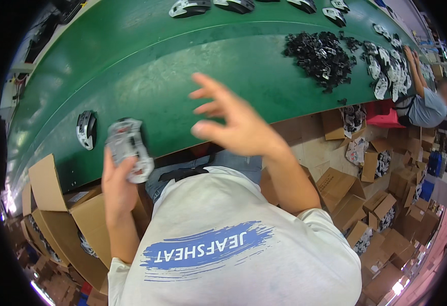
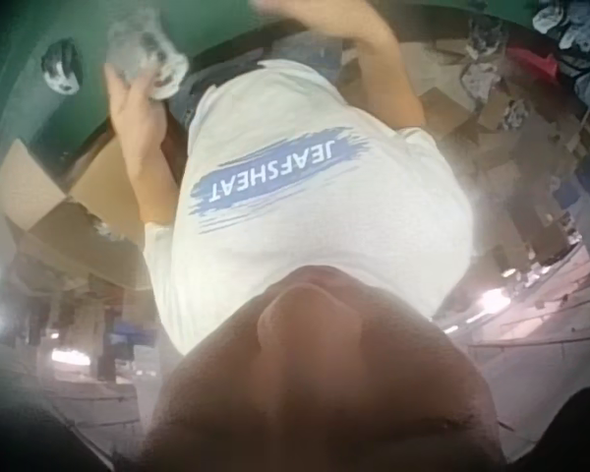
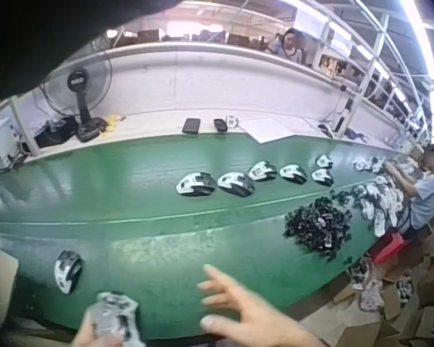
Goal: The person assembles computer mouse shells by taking small plastic components from the workbench and inserting them into the mouse casings by hand, then placing the assembled casings into a cardboard box.
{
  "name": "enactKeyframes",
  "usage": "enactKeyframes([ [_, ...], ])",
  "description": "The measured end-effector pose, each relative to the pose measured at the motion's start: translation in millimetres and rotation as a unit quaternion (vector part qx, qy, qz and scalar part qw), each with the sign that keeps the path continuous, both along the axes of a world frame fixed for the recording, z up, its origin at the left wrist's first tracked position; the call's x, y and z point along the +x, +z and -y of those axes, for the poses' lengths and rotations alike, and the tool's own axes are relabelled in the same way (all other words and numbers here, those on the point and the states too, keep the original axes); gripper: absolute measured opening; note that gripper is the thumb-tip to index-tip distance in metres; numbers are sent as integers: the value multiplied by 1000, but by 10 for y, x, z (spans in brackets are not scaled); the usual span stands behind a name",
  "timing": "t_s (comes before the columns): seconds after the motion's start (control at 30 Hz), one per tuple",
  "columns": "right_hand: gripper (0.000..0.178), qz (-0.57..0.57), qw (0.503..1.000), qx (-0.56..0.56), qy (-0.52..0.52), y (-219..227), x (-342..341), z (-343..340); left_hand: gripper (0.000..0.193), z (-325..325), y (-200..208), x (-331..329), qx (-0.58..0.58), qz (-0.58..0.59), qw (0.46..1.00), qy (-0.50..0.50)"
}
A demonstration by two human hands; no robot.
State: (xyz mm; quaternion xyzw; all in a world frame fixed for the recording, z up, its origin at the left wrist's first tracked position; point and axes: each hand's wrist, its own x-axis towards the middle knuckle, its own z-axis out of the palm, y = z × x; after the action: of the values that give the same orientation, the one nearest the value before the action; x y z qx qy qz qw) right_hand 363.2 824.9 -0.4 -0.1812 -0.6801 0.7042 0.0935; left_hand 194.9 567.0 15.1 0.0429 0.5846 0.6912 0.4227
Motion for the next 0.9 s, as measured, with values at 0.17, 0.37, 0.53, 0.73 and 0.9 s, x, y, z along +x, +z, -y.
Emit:
enactKeyframes([
  [0.17, 33, 104, 801, 449, -383, -320, 619, -860, 52, 1450, 654, -452, -9, -191, 950, 248],
  [0.37, 62, 189, 654, 587, -439, -1011, 2139, -1937, 53, 3649, 419, -647, -302, -410, 640, 575],
  [0.53, 56, 260, 677, 542, -424, -1296, 1935, -1784, 64, 4159, 118, -181, -386, -93, 758, 518],
  [0.73, 30, 145, 819, 364, -419, -1456, 1762, -2011, 76, 4493, -53, -107, -671, -259, 656, 230],
  [0.9, 41, 137, 831, 375, -387, -1171, 1629, -1415, 45, 2166, 632, -772, -364, -556, 695, 274],
])
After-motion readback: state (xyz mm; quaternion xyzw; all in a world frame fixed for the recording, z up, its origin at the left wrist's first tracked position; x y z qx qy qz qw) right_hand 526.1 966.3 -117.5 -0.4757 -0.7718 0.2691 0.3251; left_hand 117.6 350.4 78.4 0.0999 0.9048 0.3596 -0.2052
